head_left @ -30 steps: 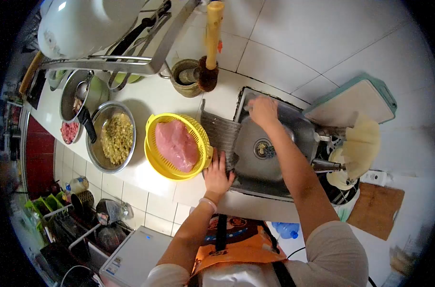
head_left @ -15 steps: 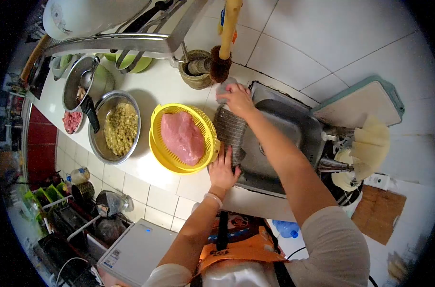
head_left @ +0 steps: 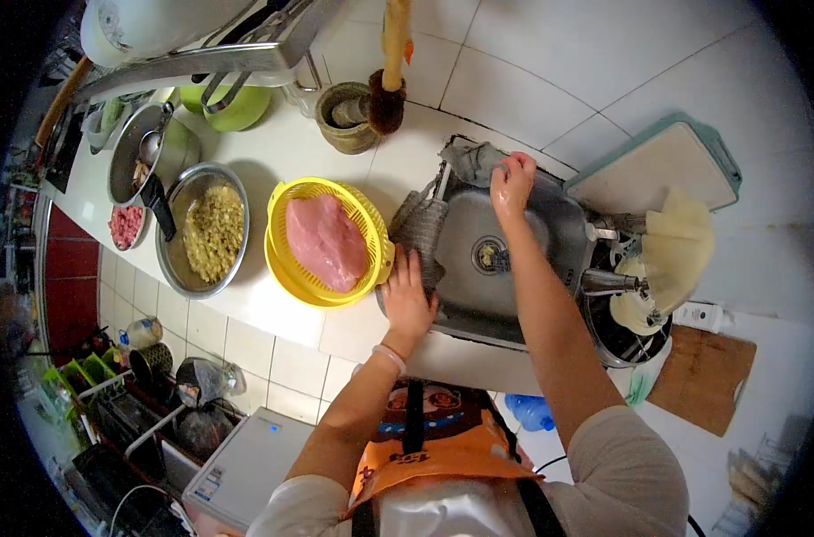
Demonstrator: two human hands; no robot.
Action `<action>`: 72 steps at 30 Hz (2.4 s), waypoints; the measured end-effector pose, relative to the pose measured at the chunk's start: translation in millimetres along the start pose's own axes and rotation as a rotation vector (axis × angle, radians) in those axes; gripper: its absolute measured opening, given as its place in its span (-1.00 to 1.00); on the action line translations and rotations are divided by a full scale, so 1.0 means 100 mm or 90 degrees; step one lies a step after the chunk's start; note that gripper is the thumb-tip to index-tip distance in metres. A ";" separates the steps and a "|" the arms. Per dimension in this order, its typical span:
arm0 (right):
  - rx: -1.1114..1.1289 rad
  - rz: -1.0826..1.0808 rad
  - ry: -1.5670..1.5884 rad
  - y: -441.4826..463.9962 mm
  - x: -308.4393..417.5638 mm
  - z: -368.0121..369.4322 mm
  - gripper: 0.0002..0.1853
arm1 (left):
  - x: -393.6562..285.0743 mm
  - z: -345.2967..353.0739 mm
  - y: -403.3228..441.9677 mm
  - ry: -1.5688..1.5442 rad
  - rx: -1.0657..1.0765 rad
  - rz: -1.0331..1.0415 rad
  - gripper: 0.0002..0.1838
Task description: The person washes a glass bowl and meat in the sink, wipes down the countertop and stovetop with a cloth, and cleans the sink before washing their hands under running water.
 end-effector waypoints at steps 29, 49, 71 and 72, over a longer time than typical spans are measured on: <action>0.570 -0.040 0.115 -0.75 1.03 1.49 -0.63 | 0.21 0.13 0.67 -0.093 -0.157 -0.037 -0.34; 0.332 0.034 0.015 -0.29 0.32 0.63 -0.84 | 0.19 0.25 0.64 0.011 -0.173 -0.030 -0.43; 0.206 0.207 0.071 -1.70 -1.97 -1.28 -0.59 | -0.98 1.53 0.46 -0.709 0.213 -0.248 -0.76; 0.332 0.223 -0.075 -1.79 -1.99 -0.97 -0.53 | -0.95 1.50 0.43 -0.688 0.239 -0.303 -0.73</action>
Point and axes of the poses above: each hand's wrist, its own y-axis towards the middle knuckle, its own z-axis out of the palm, x = y × z, the point moved 10 cm from there along y, towards the middle knuckle, and after that the axes turned 12 degrees about y, right-handed, at the moved point
